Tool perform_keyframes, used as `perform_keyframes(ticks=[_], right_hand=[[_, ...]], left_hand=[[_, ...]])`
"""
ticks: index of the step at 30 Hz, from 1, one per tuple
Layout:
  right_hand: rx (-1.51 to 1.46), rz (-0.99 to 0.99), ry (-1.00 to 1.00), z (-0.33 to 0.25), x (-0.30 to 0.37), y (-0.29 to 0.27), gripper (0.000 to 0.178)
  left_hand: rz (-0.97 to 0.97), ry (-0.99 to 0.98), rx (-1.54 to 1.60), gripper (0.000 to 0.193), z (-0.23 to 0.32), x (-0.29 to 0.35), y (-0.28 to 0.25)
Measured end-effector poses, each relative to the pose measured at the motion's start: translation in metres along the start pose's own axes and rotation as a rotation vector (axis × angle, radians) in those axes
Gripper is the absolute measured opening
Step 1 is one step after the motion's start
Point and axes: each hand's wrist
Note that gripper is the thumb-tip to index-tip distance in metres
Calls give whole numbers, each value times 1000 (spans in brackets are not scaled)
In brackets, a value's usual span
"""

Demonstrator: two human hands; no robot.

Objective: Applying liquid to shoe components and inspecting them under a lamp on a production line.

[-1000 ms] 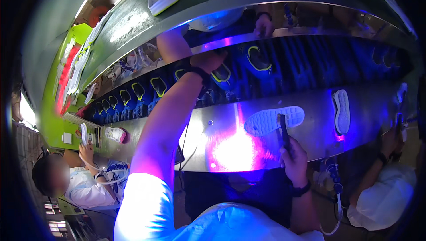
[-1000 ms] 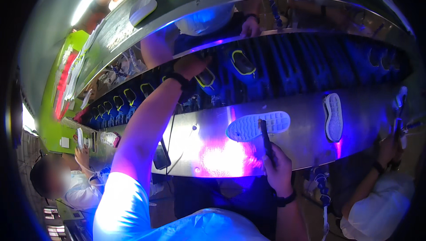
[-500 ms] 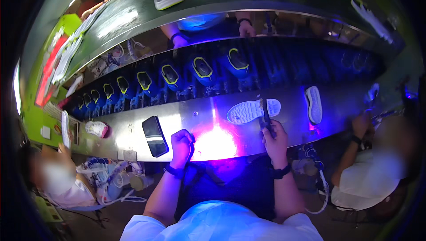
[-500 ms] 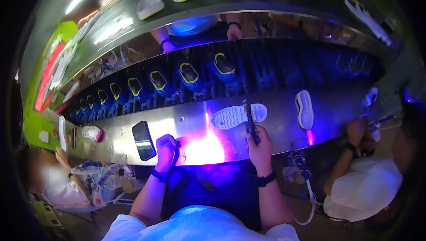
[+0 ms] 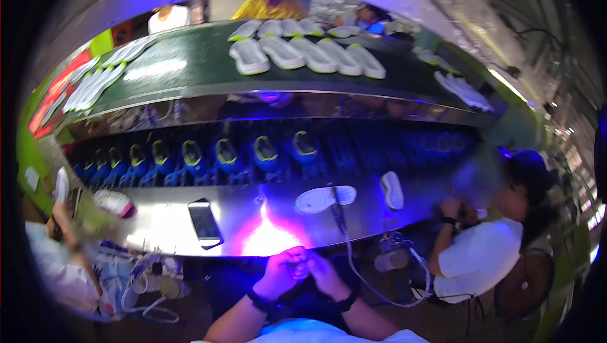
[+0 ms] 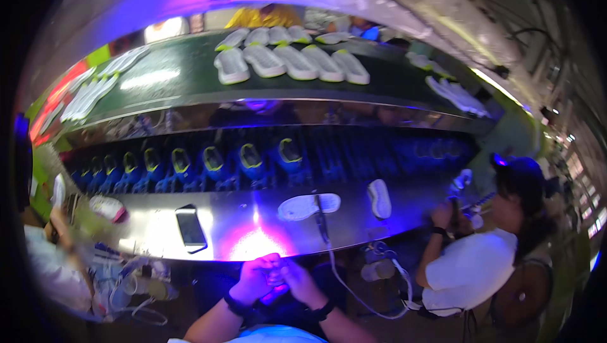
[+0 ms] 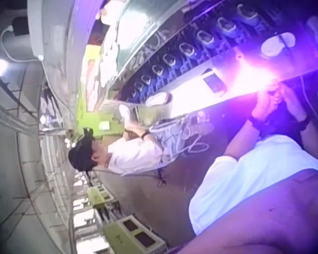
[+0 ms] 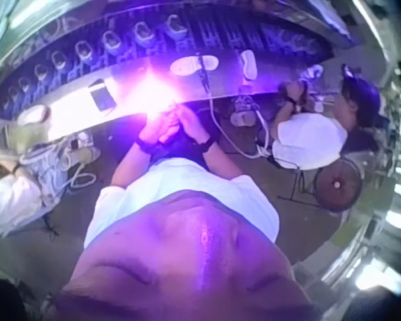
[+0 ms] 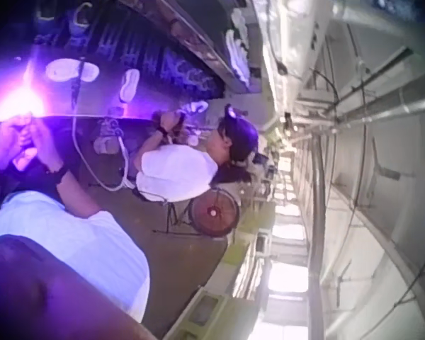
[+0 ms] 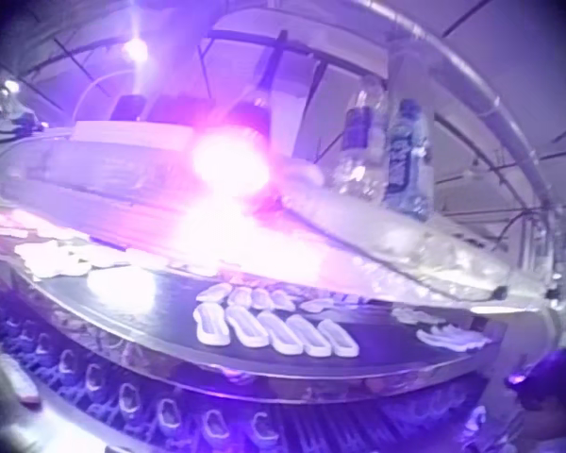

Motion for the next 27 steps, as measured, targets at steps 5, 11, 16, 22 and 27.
perform_keyframes(ticks=[5,11,16,22,27], right_hand=[[-12,108,-41,-24,-2,39,36],[-4,59,6,-23,-5,19,30],[-54,123,-52,0,3,14,22],[-12,208,-128,-4,-2,10,21],[-69,174,-149,2,-7,15,20]], left_hand=[[90,249,252,16,-3,-8,79],[161,399,42,27,-25,-13,83],[367,450,-8,38,-51,-9,77],[254,365,105,34,-42,-24,53],[288,394,88,35,-37,-21,39]])
Point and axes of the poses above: each hand's wrist, its own x-axis away from the middle knuckle, its own y-axis out of the palm, z = x × y, and after that the axes turned 9 degrees about y, right-handed
